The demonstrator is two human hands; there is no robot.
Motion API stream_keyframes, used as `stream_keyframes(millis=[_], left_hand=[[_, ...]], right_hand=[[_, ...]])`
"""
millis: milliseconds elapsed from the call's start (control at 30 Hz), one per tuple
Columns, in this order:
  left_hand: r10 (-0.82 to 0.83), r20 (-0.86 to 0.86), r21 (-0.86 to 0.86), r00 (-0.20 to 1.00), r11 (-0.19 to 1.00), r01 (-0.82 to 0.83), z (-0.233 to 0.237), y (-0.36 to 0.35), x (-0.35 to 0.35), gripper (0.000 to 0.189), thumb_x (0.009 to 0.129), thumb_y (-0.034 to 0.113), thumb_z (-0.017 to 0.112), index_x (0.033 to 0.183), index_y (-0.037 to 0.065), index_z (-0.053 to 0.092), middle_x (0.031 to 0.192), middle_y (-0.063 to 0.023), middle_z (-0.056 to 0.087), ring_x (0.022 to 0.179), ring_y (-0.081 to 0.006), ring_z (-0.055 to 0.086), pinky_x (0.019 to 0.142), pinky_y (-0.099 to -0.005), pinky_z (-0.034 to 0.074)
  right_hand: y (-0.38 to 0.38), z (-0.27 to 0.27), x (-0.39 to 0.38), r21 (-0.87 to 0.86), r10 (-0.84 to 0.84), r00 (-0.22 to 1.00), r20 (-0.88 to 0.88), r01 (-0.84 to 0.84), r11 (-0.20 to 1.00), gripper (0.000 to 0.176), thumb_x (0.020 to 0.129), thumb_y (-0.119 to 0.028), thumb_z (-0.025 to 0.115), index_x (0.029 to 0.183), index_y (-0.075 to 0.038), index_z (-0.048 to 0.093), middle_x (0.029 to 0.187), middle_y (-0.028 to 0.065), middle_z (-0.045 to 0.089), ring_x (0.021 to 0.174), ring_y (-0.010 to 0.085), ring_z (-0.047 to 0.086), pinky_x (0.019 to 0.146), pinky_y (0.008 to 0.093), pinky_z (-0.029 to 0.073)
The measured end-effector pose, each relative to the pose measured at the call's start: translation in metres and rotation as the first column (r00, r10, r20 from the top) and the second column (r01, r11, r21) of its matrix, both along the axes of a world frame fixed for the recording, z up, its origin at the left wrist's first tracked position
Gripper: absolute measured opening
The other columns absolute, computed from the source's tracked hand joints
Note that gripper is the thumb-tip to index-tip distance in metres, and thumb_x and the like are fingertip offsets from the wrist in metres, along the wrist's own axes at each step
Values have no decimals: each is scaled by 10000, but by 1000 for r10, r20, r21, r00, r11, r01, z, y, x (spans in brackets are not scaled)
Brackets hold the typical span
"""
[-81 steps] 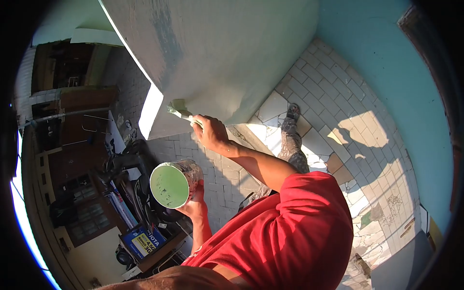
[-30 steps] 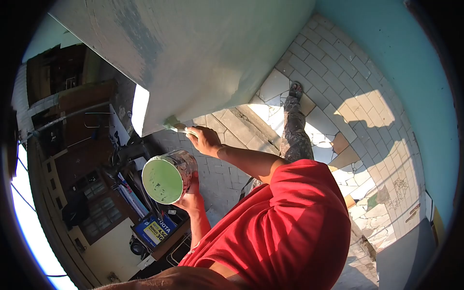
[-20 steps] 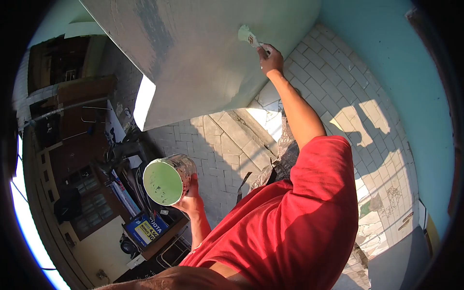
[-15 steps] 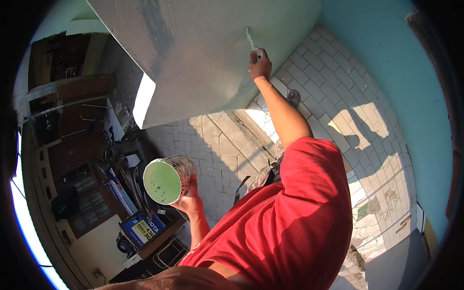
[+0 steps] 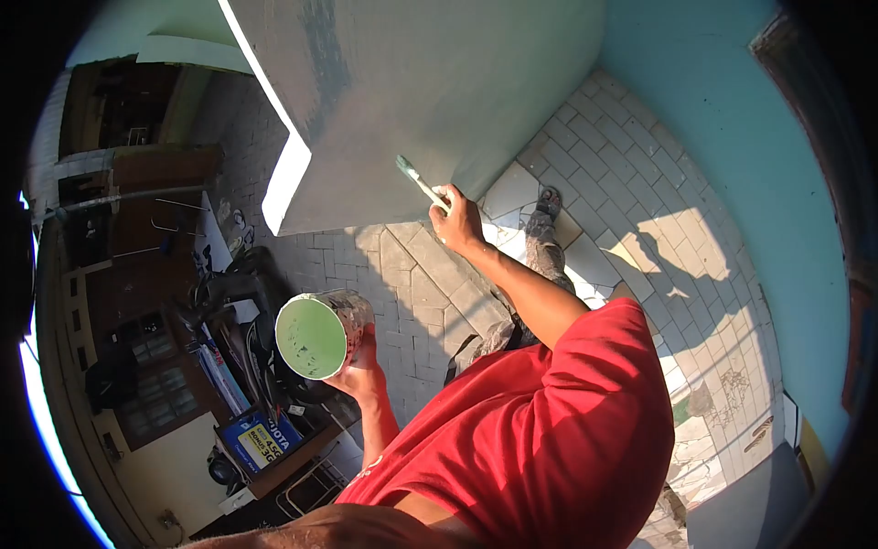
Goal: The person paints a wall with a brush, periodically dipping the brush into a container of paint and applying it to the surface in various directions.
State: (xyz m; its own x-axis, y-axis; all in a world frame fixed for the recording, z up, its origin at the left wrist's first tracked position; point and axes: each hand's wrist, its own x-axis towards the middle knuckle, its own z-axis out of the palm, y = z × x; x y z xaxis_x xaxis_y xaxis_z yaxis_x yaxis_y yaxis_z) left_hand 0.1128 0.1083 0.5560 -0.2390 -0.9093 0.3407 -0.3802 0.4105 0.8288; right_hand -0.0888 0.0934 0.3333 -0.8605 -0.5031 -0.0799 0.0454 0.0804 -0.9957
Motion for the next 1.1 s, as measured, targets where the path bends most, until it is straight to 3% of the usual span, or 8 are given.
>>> stream_keyframes(millis=[233, 500, 567, 633, 667, 767, 800, 1100], left_hand=[[4, -45, 21, 999, 1000, -3, 2, 10, 11, 670, 646, -59, 844, 1277, -18, 624, 1194, -107, 683, 1031, -209, 657, 926, -363, 550], [104, 64, -191, 992, 977, -90, 11, 7, 25, 707, 616, -60, 871, 1278, -4, 626, 1197, -104, 685, 1064, -224, 651, 969, -378, 525], [149, 86, -271, 985, 955, -121, 18, 9, 18, 705, 618, -70, 871, 1277, -4, 627, 1207, -109, 685, 1075, -226, 651, 965, -378, 527], [195, 125, -343, 973, 928, -142, 23, 12, 14, 698, 619, -78, 870, 1271, -3, 631, 1209, -113, 687, 1077, -229, 653, 965, -376, 528], [243, 175, -234, 954, 951, -200, 13, 12, 22, 766, 619, 186, 965, 1297, 57, 633, 1326, -115, 637, 1219, -315, 595, 1092, -435, 413], [263, 239, -301, 935, 935, -186, 15, 21, 14, 766, 633, 225, 965, 1306, 67, 634, 1319, -108, 640, 1229, -321, 590, 1100, -436, 401], [278, 236, -298, 931, 933, -203, 15, 23, 9, 766, 633, 225, 965, 1306, 67, 634, 1319, -108, 640, 1229, -321, 590, 1100, -436, 401], [416, 307, -510, 856, 831, -221, 29, 51, -25, 625, 605, 69, 946, 1182, 61, 704, 1141, -86, 725, 1038, -274, 684, 943, -389, 517]], right_hand=[[65, 136, -152, -235, -313, 925, -217, 262, 936, 207, 870, -80, 809, 1031, 30, 740, 904, 92, 738, 778, 147, 745, 678, 268, 575], [26, 282, -223, -704, -744, 610, -273, 400, 586, 342, 768, -111, 905, 1045, 23, 755, 818, 33, 727, 779, 113, 694, 693, 271, 571], [16, 285, -241, -690, -792, 371, -484, 395, 606, 209, 823, 6, 718, 1009, -79, 763, 928, 105, 757, 815, 290, 740, 725, 373, 591], [3, 283, -258, -720, -790, 258, -556, 325, 613, 223, 784, -49, 811, 1003, -40, 769, 880, 68, 736, 775, 209, 708, 712, 331, 585], [-4, 280, -260, -744, -788, 116, -604, 272, 611, 301, 745, -104, 904, 997, -1, 774, 833, 30, 716, 736, 128, 676, 700, 289, 578], [-24, 267, -245, -609, -670, 422, -611, 290, 738, 232, 746, -113, 884, 922, -19, 764, 882, 46, 727, 720, 184, 696, 695, 320, 582], [-30, 261, -248, -566, -628, 229, -744, 282, 774, 173, 791, -131, 851, 883, -32, 743, 916, 59, 738, 744, 235, 712, 682, 351, 585], [-52, 208, -191, -545, -502, 377, -778, -8, 839, 213, 813, 10, 818, 975, -61, 700, 992, 93, 745, 911, 279, 737, 777, 368, 615]])
